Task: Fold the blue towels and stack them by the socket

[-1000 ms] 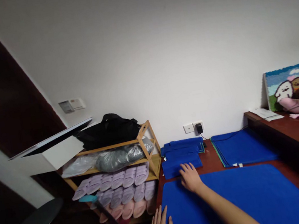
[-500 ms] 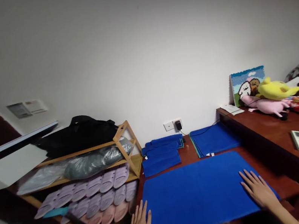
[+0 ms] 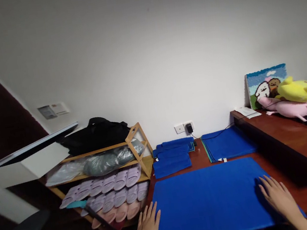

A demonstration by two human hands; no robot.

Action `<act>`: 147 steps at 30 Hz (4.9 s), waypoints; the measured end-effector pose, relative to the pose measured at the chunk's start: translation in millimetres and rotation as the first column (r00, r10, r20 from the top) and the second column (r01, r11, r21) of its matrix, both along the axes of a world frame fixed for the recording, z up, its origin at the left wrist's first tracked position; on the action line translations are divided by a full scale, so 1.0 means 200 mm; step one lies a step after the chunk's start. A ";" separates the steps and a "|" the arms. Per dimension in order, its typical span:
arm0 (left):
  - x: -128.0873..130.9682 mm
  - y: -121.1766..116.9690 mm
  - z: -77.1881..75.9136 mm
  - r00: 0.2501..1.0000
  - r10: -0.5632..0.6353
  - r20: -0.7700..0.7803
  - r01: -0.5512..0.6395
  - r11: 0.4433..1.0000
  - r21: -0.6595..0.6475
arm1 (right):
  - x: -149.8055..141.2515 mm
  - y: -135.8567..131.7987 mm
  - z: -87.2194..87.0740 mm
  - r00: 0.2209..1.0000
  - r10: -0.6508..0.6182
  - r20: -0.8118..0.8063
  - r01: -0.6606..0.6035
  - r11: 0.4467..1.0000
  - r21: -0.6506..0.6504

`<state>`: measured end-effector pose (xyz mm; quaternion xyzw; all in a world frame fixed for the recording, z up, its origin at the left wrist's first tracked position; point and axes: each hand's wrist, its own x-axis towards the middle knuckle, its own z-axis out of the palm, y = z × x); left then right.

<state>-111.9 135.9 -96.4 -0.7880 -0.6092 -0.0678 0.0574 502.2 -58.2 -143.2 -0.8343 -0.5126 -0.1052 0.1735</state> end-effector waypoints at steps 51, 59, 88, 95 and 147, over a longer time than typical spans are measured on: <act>0.14 0.53 0.02 0.998 -0.041 0.052 0.047 0.990 -0.135 | 0.17 0.52 0.05 0.994 -0.018 -0.112 -0.016 0.954 -0.299; 0.15 0.51 0.01 0.993 -0.055 0.103 0.064 0.994 -0.087 | -0.05 0.62 0.18 0.996 -0.085 -0.028 0.072 0.945 -0.320; 0.14 0.55 -0.03 0.992 -0.053 0.118 0.062 0.995 -0.075 | 0.14 0.58 0.11 0.992 -0.075 -0.100 0.030 0.919 -0.393; 0.14 0.54 -0.03 0.992 -0.050 0.115 0.059 0.995 -0.076 | -0.26 0.71 0.30 0.998 -0.058 0.005 0.055 0.920 -0.388; 0.14 0.55 -0.05 0.989 -0.075 0.126 0.082 0.995 -0.051 | -0.41 0.61 0.10 0.975 0.111 -0.192 -0.163 0.945 -0.283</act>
